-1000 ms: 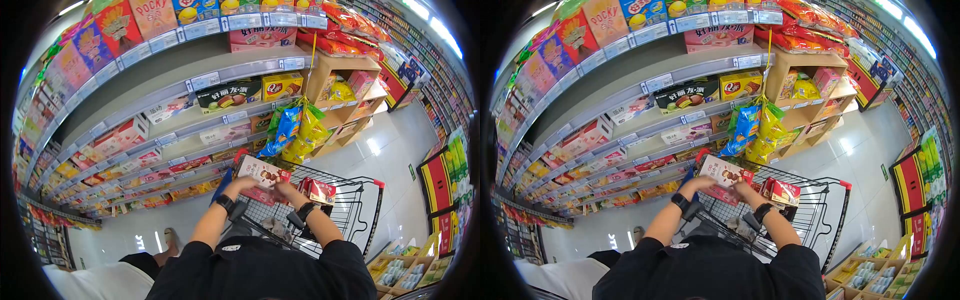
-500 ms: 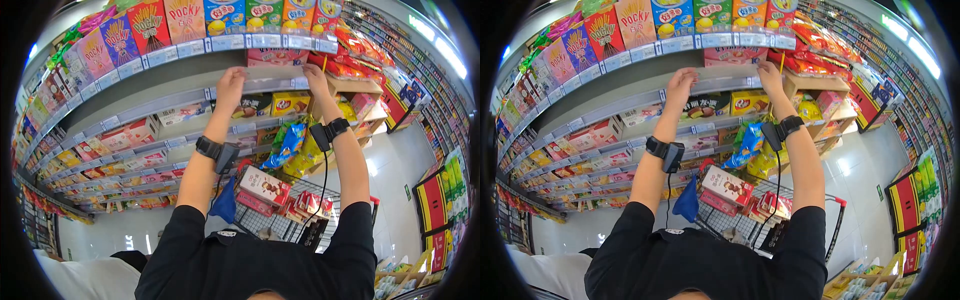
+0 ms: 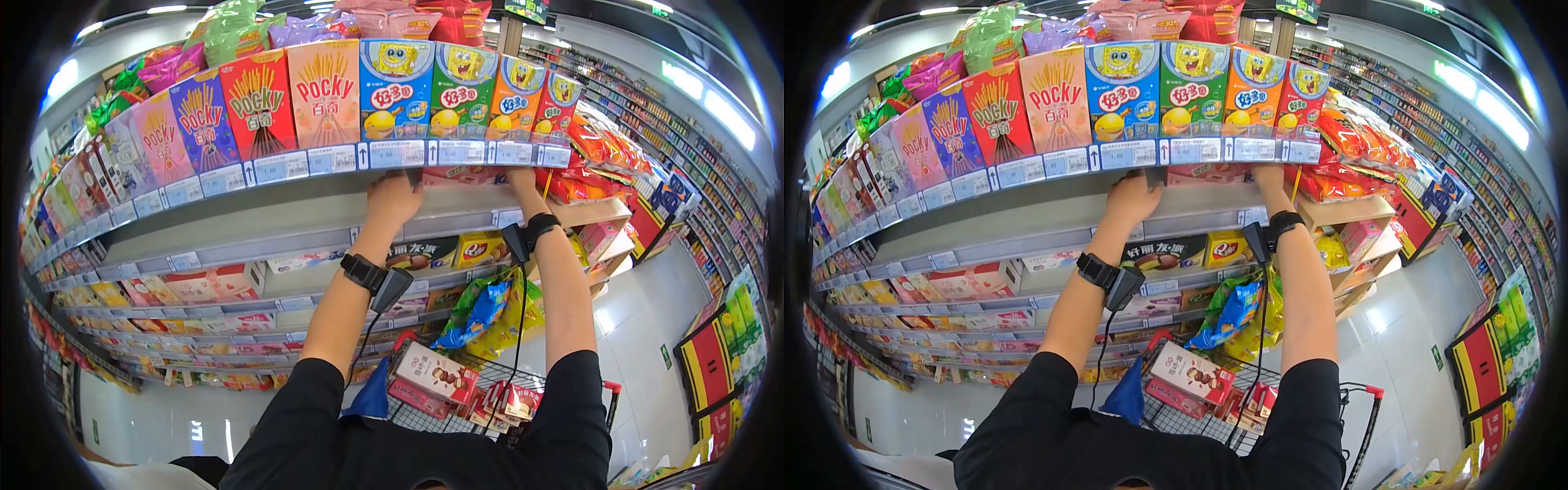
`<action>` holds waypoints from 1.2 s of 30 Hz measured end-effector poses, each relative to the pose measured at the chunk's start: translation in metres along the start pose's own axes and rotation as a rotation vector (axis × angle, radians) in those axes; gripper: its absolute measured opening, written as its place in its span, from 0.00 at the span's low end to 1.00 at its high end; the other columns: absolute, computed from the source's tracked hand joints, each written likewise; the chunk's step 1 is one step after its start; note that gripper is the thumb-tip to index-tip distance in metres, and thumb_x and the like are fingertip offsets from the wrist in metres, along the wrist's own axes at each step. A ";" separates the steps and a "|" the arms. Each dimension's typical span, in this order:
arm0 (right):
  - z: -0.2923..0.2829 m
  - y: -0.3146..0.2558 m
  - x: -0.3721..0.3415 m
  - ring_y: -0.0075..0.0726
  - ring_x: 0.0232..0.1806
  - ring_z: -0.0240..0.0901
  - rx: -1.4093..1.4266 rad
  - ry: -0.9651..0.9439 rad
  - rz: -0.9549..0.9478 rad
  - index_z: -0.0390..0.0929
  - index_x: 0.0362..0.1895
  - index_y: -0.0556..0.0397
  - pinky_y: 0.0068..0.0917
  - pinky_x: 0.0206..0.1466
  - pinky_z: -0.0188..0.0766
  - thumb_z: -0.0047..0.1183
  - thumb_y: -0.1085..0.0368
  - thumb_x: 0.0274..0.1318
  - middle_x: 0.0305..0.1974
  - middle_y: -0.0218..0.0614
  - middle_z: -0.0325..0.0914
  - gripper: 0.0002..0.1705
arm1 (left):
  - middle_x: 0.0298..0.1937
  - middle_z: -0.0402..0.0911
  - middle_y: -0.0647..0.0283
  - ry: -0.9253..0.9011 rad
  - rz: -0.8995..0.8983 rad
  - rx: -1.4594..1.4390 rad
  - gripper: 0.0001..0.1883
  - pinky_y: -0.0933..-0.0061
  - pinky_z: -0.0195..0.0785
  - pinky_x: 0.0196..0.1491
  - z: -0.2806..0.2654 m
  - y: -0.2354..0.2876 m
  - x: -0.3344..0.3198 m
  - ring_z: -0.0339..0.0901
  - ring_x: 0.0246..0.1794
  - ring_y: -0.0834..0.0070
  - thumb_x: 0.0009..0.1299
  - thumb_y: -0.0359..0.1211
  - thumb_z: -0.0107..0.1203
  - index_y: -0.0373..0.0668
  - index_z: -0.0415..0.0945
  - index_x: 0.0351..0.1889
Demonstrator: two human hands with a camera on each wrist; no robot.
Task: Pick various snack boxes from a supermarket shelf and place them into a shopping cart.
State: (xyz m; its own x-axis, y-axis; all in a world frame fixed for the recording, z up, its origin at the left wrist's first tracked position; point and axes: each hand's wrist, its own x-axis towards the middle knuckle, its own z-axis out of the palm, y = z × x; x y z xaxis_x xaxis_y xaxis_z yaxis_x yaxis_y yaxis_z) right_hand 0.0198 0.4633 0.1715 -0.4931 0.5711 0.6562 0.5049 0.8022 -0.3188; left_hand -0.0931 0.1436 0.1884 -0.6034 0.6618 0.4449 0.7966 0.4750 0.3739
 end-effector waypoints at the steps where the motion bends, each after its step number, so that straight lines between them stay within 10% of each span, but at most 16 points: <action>1: 0.005 0.005 0.008 0.48 0.62 0.54 -0.115 -0.022 -0.101 0.64 0.57 0.47 0.40 0.62 0.52 0.39 0.51 0.55 0.59 0.43 0.61 0.26 | 0.51 0.70 0.42 -0.026 0.005 -0.021 0.32 0.58 0.59 0.56 0.001 -0.002 0.006 0.68 0.52 0.50 0.62 0.48 0.45 0.30 0.59 0.56; 6: 0.032 0.029 0.038 0.46 0.61 0.56 -0.194 -0.048 -0.051 0.63 0.57 0.47 0.39 0.62 0.52 0.36 0.48 0.57 0.58 0.44 0.62 0.27 | 0.69 0.38 0.48 -0.261 0.069 -0.240 0.42 0.69 0.36 0.68 -0.005 0.006 0.031 0.37 0.70 0.57 0.61 0.52 0.46 0.40 0.41 0.67; 12: 0.049 0.047 0.029 0.46 0.61 0.56 -0.105 -0.040 -0.012 0.60 0.59 0.48 0.37 0.60 0.57 0.38 0.48 0.56 0.59 0.46 0.59 0.29 | 0.63 0.59 0.51 -0.426 0.042 -0.559 0.37 0.66 0.52 0.61 0.011 0.009 0.044 0.58 0.63 0.60 0.59 0.51 0.50 0.40 0.56 0.62; 19: 0.053 0.027 0.014 0.32 0.47 0.65 0.531 -0.012 0.245 0.63 0.56 0.47 0.28 0.44 0.66 0.44 0.47 0.55 0.50 0.36 0.67 0.28 | 0.56 0.68 0.56 0.323 0.266 -0.242 0.28 0.63 0.57 0.57 0.037 -0.004 0.063 0.64 0.57 0.59 0.61 0.52 0.48 0.45 0.65 0.55; 22: 0.044 0.003 0.003 0.28 0.45 0.67 0.658 0.002 0.248 0.63 0.56 0.47 0.26 0.42 0.67 0.47 0.46 0.54 0.48 0.32 0.69 0.30 | 0.55 0.69 0.55 0.204 0.183 -0.208 0.28 0.61 0.57 0.57 0.024 -0.017 0.047 0.63 0.57 0.57 0.62 0.52 0.46 0.43 0.66 0.54; 27: 0.021 -0.054 -0.030 0.49 0.62 0.55 1.018 0.006 0.325 0.58 0.61 0.50 0.33 0.61 0.53 0.40 0.49 0.56 0.58 0.49 0.62 0.31 | 0.47 0.75 0.50 0.197 0.006 -0.214 0.24 0.62 0.64 0.51 -0.022 -0.016 -0.002 0.71 0.48 0.52 0.58 0.48 0.50 0.46 0.71 0.49; 36: -0.020 -0.108 -0.073 0.54 0.43 0.72 0.652 -0.045 0.134 0.75 0.35 0.63 0.35 0.48 0.64 0.46 0.49 0.50 0.36 0.52 0.76 0.26 | 0.36 0.77 0.44 0.383 -0.073 -0.378 0.25 0.63 0.67 0.44 -0.056 -0.025 -0.065 0.75 0.40 0.51 0.56 0.40 0.56 0.31 0.65 0.45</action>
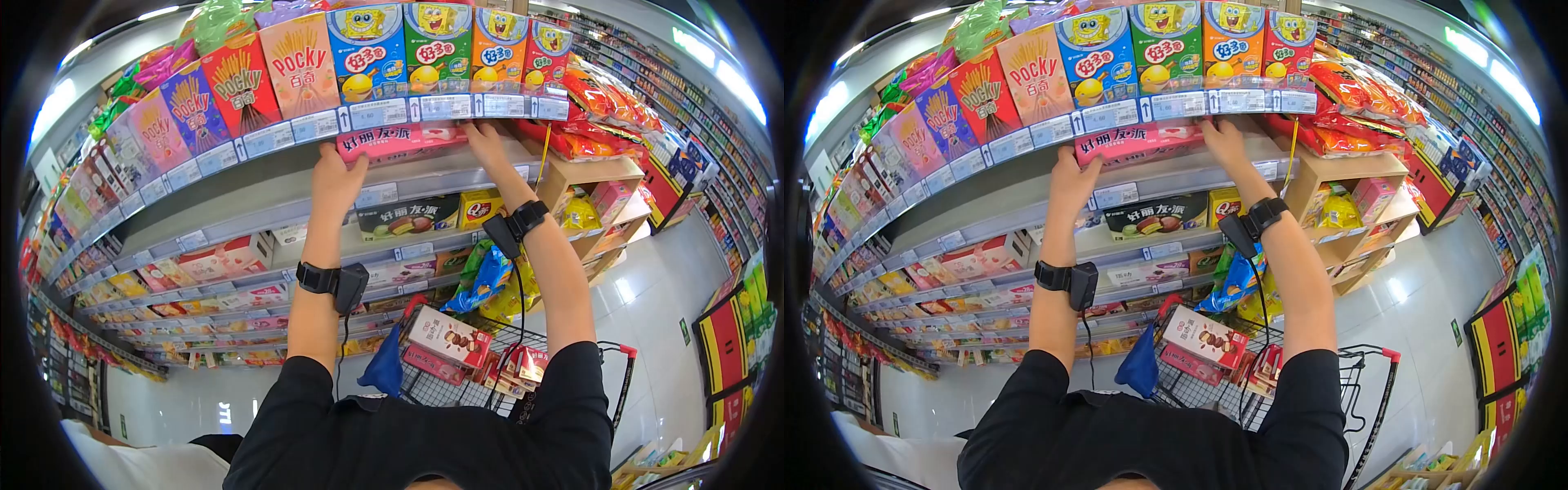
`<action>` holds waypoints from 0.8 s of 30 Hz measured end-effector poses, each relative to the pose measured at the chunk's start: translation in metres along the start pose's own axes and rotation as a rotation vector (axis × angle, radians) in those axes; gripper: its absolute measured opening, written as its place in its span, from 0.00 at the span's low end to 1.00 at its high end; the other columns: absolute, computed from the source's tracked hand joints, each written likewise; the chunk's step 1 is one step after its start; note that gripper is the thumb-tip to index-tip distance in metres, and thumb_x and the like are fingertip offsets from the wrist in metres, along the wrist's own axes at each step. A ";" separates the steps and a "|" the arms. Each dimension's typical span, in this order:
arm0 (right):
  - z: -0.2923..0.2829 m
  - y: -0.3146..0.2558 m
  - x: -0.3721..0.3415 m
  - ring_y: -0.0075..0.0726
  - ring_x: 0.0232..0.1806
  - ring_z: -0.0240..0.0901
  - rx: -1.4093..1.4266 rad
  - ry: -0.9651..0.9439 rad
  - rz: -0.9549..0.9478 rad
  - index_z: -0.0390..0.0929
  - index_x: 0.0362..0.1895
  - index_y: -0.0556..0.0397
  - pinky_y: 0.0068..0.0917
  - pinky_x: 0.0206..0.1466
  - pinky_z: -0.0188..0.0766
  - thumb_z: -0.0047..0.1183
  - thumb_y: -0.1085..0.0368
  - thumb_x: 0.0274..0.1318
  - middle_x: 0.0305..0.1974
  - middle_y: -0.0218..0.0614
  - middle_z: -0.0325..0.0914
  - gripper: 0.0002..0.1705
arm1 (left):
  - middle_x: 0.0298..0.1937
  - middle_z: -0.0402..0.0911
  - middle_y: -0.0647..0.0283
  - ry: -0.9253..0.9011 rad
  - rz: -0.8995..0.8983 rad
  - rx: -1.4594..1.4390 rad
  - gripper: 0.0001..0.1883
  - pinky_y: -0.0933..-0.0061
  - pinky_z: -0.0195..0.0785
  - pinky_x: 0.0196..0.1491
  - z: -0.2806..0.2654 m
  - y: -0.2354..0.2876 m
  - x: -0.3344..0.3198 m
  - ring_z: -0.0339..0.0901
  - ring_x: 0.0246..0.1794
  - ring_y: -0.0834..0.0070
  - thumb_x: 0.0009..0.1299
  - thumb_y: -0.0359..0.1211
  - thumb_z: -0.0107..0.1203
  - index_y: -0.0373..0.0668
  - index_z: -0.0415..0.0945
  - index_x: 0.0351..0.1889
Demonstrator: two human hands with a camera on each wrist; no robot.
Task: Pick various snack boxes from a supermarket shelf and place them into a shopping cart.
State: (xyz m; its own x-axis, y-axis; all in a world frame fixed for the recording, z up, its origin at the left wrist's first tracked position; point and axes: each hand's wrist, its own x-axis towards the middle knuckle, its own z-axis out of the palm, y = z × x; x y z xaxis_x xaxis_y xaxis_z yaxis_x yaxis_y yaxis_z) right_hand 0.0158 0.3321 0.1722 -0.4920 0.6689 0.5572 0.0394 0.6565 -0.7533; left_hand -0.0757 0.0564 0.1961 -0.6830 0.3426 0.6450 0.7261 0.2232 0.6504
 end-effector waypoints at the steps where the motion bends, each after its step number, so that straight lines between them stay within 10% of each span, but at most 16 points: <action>1: -0.004 -0.019 -0.012 0.52 0.41 0.72 0.033 -0.013 -0.012 0.75 0.34 0.63 0.34 0.47 0.65 0.46 0.49 0.50 0.35 0.51 0.77 0.25 | 0.36 0.78 0.45 0.000 -0.002 -0.005 0.25 0.63 0.67 0.43 -0.004 0.002 -0.005 0.76 0.40 0.52 0.56 0.40 0.56 0.32 0.65 0.46; 13: 0.004 -0.027 -0.049 0.19 0.32 0.69 0.491 -0.105 -0.120 0.71 0.35 0.62 0.19 0.35 0.64 0.53 0.60 0.52 0.28 0.34 0.76 0.16 | 0.39 0.79 0.52 0.101 0.030 -0.041 0.29 0.68 0.68 0.44 -0.029 0.015 -0.045 0.78 0.40 0.61 0.56 0.35 0.58 0.36 0.62 0.54; 24: -0.024 -0.083 -0.108 0.24 0.32 0.71 0.466 0.046 -0.094 0.71 0.41 0.60 0.21 0.37 0.66 0.48 0.61 0.55 0.29 0.35 0.76 0.15 | 0.40 0.77 0.48 0.146 0.062 0.004 0.36 0.66 0.68 0.42 -0.062 0.043 -0.085 0.77 0.40 0.58 0.53 0.36 0.58 0.31 0.57 0.58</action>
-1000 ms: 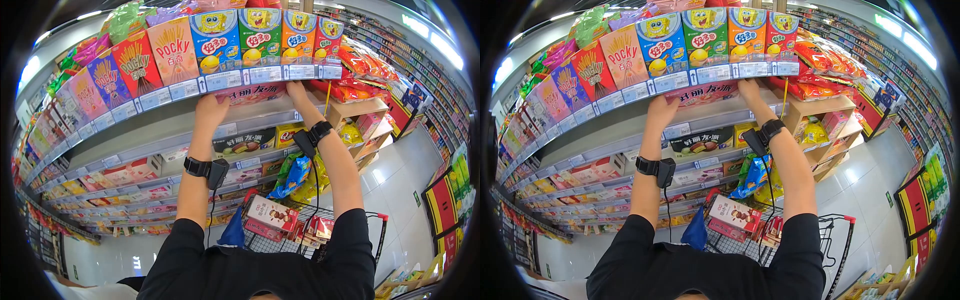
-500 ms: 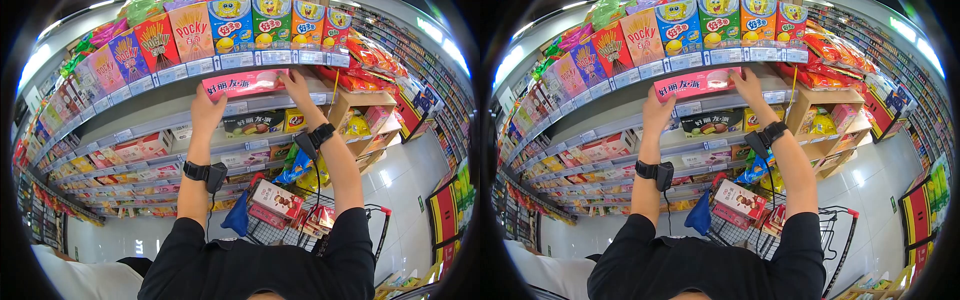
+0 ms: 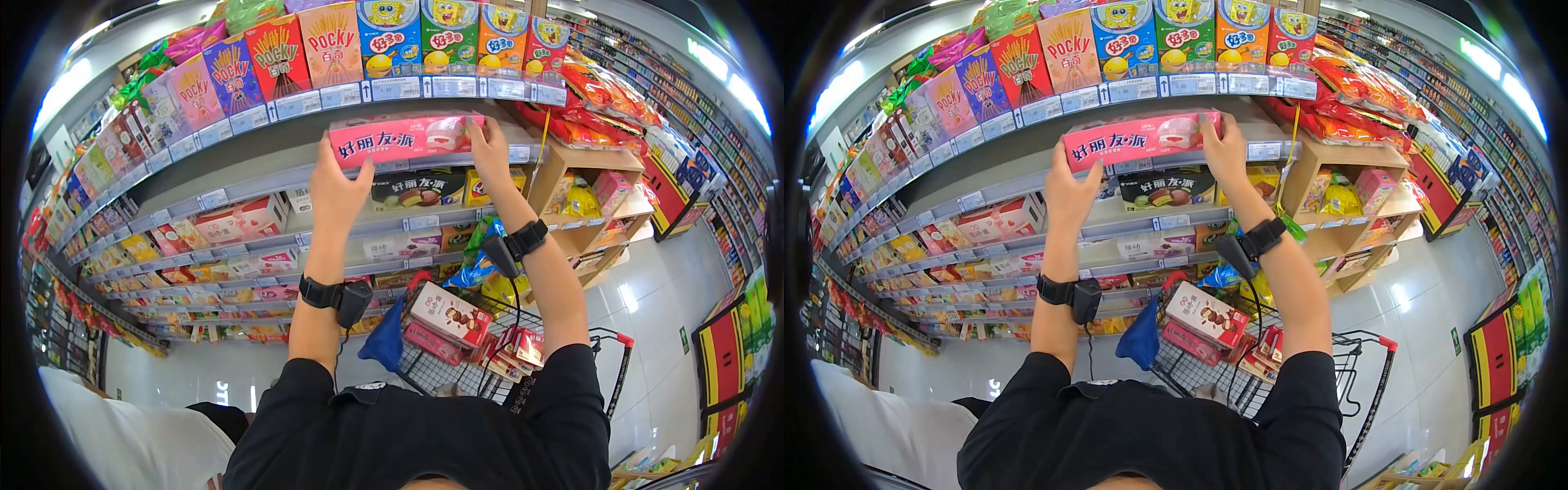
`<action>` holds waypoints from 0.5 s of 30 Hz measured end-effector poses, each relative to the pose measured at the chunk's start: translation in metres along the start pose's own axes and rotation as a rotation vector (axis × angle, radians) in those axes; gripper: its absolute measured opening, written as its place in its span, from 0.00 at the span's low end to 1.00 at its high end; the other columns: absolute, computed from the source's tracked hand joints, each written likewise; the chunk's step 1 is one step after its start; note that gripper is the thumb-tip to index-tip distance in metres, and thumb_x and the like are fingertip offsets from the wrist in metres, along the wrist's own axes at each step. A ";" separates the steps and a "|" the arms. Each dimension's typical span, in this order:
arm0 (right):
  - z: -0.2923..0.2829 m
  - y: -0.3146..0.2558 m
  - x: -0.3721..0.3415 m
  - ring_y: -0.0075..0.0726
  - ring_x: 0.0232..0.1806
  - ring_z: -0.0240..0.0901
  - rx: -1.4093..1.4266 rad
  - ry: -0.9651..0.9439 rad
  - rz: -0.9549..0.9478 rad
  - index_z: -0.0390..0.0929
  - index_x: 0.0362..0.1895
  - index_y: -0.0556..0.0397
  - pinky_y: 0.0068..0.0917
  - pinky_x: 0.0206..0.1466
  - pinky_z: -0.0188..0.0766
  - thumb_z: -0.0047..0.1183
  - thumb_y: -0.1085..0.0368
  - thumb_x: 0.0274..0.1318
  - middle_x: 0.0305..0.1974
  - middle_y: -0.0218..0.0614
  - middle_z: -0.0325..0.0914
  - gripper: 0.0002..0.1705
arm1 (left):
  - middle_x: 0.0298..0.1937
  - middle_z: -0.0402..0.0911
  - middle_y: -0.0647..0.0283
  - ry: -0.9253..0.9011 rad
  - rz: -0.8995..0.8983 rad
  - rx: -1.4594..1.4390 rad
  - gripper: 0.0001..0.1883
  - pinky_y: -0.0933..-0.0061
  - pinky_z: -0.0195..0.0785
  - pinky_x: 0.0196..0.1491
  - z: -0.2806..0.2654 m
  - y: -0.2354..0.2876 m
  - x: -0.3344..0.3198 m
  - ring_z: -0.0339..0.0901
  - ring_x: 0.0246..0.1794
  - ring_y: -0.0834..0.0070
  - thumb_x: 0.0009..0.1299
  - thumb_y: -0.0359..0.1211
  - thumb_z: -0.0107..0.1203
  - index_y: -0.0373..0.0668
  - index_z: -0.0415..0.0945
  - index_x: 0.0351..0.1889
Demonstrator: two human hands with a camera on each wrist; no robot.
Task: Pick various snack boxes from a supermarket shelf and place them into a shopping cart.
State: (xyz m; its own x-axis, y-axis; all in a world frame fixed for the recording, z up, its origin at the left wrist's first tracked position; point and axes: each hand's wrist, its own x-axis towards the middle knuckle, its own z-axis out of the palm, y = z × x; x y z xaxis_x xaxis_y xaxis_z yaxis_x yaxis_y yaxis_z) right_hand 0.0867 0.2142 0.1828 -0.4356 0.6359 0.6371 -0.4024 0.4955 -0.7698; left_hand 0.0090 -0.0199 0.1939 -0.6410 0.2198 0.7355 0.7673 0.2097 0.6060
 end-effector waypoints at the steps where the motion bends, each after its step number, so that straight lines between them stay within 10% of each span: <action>1: -0.001 -0.002 -0.005 0.24 0.32 0.71 -0.065 0.027 -0.021 0.70 0.42 0.60 0.22 0.38 0.66 0.48 0.61 0.55 0.30 0.36 0.76 0.16 | 0.39 0.77 0.48 -0.004 -0.030 -0.031 0.35 0.66 0.68 0.42 -0.006 0.006 -0.004 0.77 0.39 0.58 0.53 0.36 0.58 0.31 0.57 0.58; 15: -0.069 -0.135 -0.126 0.19 0.33 0.67 0.417 -0.028 0.287 0.72 0.39 0.53 0.16 0.38 0.62 0.40 0.62 0.60 0.30 0.27 0.73 0.11 | 0.32 0.77 0.52 0.081 0.174 0.313 0.28 0.64 0.68 0.35 -0.080 0.099 -0.083 0.76 0.31 0.56 0.59 0.43 0.54 0.32 0.64 0.52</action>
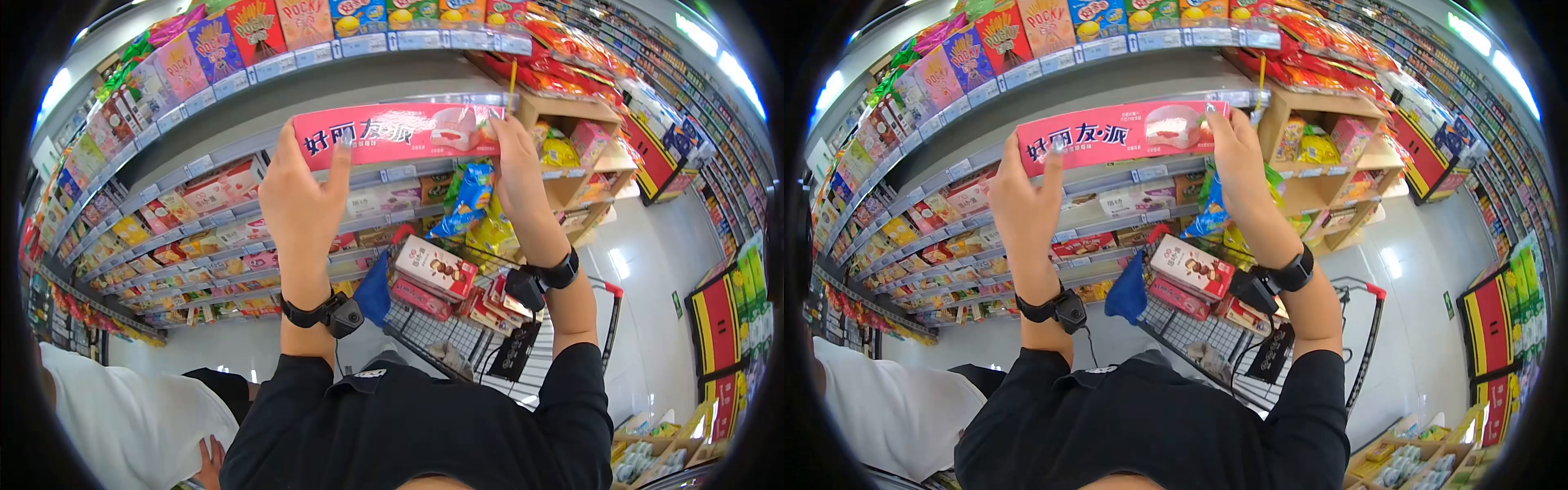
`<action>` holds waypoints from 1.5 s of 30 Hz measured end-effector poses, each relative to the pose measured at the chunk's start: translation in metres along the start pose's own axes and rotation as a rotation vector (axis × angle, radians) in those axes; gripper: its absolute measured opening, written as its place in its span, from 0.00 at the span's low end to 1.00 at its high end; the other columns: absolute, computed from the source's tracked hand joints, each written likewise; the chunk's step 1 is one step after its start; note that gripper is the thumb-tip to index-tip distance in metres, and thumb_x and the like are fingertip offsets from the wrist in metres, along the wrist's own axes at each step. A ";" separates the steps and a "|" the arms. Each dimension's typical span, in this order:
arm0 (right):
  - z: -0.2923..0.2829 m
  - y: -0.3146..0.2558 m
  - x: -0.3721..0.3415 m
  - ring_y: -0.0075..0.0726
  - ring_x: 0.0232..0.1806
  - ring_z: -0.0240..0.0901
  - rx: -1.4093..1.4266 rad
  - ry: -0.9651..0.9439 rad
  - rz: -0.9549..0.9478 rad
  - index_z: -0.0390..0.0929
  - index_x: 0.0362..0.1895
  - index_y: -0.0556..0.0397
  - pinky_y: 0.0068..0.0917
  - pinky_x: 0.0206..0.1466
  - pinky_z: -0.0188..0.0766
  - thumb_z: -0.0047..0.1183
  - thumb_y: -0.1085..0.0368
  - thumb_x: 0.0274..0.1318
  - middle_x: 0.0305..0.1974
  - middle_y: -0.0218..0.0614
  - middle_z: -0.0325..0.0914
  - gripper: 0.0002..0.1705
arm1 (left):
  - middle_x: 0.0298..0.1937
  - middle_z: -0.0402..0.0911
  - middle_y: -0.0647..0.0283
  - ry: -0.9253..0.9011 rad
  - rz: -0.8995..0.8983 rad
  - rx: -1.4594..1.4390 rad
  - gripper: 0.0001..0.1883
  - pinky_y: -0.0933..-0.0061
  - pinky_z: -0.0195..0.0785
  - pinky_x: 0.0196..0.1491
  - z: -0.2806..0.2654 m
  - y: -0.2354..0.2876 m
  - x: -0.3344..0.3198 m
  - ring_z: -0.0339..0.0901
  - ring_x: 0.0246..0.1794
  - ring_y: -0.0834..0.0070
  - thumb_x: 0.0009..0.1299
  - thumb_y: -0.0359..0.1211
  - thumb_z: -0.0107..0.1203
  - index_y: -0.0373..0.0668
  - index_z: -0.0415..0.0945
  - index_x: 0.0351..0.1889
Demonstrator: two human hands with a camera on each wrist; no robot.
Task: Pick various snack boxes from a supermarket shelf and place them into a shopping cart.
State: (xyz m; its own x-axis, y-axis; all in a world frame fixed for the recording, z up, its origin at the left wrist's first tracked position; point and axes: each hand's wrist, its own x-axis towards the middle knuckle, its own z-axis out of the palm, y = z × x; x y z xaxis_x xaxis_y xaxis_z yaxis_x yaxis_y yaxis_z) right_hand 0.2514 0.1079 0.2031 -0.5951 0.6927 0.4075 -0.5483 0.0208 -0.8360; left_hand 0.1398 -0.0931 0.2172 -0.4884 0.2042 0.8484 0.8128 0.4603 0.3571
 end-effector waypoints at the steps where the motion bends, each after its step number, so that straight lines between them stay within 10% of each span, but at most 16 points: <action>1: 0.000 -0.011 -0.020 0.21 0.34 0.69 -0.013 0.018 0.041 0.72 0.38 0.51 0.18 0.40 0.63 0.41 0.61 0.59 0.31 0.28 0.74 0.11 | 0.31 0.77 0.51 -0.040 -0.019 0.043 0.28 0.64 0.68 0.34 -0.004 0.006 -0.007 0.76 0.30 0.55 0.60 0.45 0.53 0.33 0.64 0.51; 11: -0.071 0.026 -0.155 0.24 0.37 0.69 0.209 0.330 0.408 0.71 0.36 0.52 0.23 0.43 0.64 0.43 0.63 0.57 0.34 0.29 0.74 0.08 | 0.26 0.76 0.49 -0.465 0.038 0.191 0.28 0.59 0.68 0.28 0.003 0.038 -0.069 0.76 0.27 0.55 0.62 0.55 0.46 0.34 0.67 0.33; 23: -0.145 0.159 -0.220 0.28 0.43 0.64 -0.057 0.755 0.482 0.65 0.47 0.59 0.25 0.49 0.58 0.44 0.61 0.54 0.40 0.34 0.69 0.18 | 0.28 0.76 0.41 -0.912 -0.285 -0.248 0.27 0.55 0.67 0.36 0.120 -0.034 -0.193 0.74 0.32 0.47 0.63 0.51 0.46 0.31 0.67 0.38; 36: -0.176 0.316 -0.299 0.32 0.33 0.68 -0.404 0.971 0.814 0.65 0.46 0.63 0.29 0.39 0.65 0.39 0.59 0.54 0.32 0.39 0.72 0.21 | 0.42 0.74 0.38 -1.407 -0.479 -0.095 0.39 0.62 0.67 0.46 0.178 -0.098 -0.312 0.74 0.44 0.51 0.56 0.53 0.53 0.23 0.60 0.48; 45: -0.198 0.387 -0.322 0.42 0.22 0.71 -0.069 0.991 1.163 0.68 0.33 0.59 0.36 0.30 0.68 0.34 0.53 0.57 0.24 0.45 0.73 0.20 | 0.47 0.71 0.40 -1.703 -0.479 0.042 0.41 0.63 0.66 0.50 0.218 -0.146 -0.353 0.71 0.49 0.52 0.51 0.53 0.57 0.24 0.61 0.49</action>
State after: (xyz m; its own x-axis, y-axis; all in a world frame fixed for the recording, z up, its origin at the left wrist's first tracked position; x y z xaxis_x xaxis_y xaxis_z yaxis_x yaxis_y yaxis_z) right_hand 0.3467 0.0354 -0.3245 -0.0273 0.5359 -0.8439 -0.0253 -0.8443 -0.5353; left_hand 0.1244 -0.0437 -0.2200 -0.4391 0.6332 -0.6374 0.5179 0.7581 0.3963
